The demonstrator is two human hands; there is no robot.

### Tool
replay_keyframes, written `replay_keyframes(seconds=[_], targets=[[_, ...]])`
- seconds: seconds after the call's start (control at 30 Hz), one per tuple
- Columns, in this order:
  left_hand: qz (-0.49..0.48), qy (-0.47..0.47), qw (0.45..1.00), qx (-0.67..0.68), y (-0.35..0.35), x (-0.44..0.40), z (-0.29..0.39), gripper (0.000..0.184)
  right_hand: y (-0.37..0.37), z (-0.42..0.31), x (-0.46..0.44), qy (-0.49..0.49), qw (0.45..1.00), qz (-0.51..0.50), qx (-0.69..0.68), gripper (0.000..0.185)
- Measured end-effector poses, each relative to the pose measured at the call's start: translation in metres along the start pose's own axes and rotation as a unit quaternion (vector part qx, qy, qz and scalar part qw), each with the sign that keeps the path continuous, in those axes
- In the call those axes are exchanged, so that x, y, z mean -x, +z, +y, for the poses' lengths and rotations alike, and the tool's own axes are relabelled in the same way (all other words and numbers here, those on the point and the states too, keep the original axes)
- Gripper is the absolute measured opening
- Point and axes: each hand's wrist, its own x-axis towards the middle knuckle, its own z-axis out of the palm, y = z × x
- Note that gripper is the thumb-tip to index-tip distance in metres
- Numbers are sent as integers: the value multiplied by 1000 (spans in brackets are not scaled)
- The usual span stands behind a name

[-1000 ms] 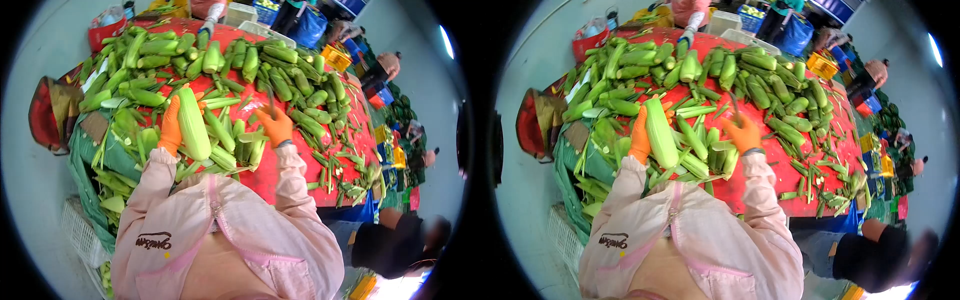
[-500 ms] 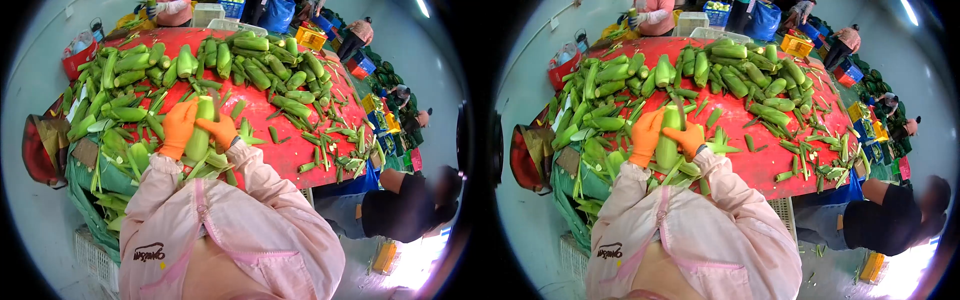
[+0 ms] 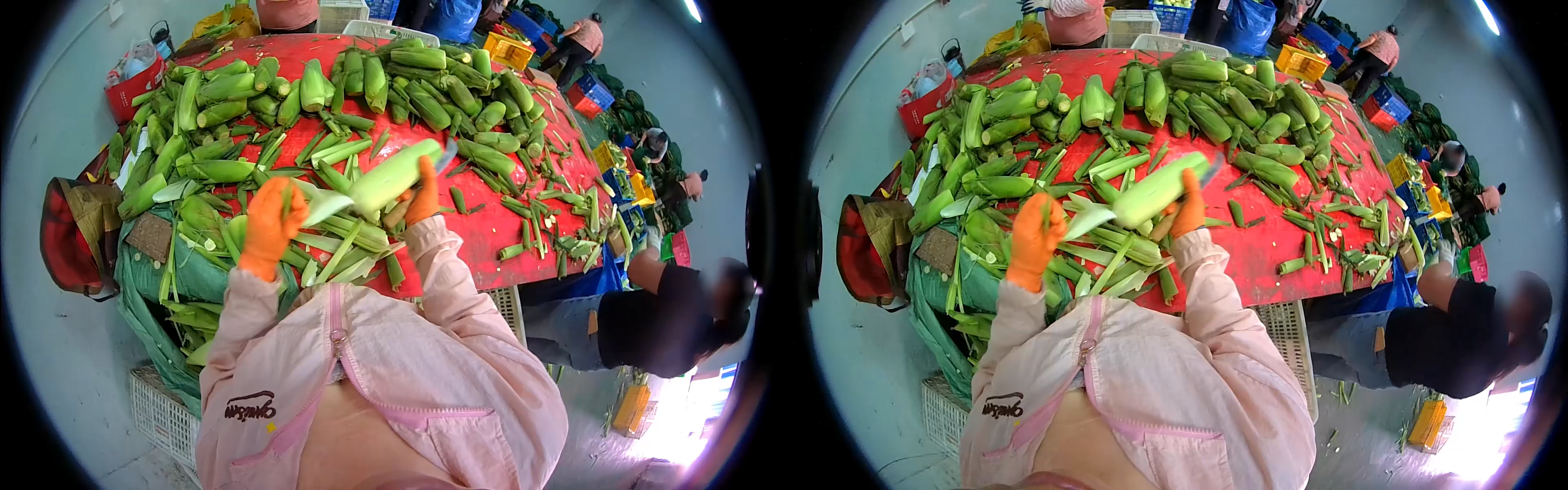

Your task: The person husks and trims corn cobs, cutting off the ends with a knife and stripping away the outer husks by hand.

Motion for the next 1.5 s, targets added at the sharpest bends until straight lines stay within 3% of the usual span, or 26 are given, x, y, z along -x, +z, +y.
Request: replay_keyframes(seconds=[0.1,0.17,0.2,0.27,0.3,0.37,0.43,0.5,0.6,0.83,0.93,1.0,1.03,1.13,1.2,1.27,1.33,1.43,1.5], targets=[[28,-114,981,154,-30,16,-5,31,-19,-19,2,-53,998,25,-29,53],[44,-147,988,-2,-15,12,11,38,-18,-23,14,-50,998,30,-9,52],[66,-164,984,-14,2,4,26,50,-13,-25,23,-49,998,31,-7,52],[11,-113,993,-6,20,-12,11,52,-4,-26,40,-30,990,-90,103,44],[-44,-61,997,-1,32,-18,8,54,5,-21,47,-27,988,-92,122,41],[-134,-124,979,91,64,-24,7,54,28,-21,69,-19,971,-150,183,39],[-132,-136,979,71,75,-21,1,56,50,-23,82,-17,950,-148,273,36],[-130,-143,980,48,75,-22,-7,57,71,-34,95,-34,934,-79,347,33],[-28,-78,996,-44,72,-15,-20,65,70,-31,95,-40,892,-57,447,29],[-15,-78,997,6,53,5,-14,62,77,-19,92,-23,915,-153,373,22],[-1,-66,998,-3,43,10,-15,56,81,-3,88,-11,953,-164,256,17],[-17,-108,982,154,41,15,-7,49,87,2,92,4,963,-170,210,17],[-12,-105,982,154,40,15,-3,49,91,3,93,14,971,-171,165,17],[-12,-98,979,180,42,17,9,55,98,-2,98,24,956,-183,226,18],[60,13,994,88,50,10,19,52,101,-2,101,18,933,-211,290,17],[79,-17,992,92,45,4,12,49,107,3,115,10,922,-247,297,17],[100,-67,986,116,41,1,5,47,106,5,120,21,935,-224,273,16],[146,-37,987,63,43,-2,-1,51,89,17,111,9,948,-203,244,18],[181,-31,975,125,34,-6,-12,54,79,16,108,-63,981,-94,155,21]])
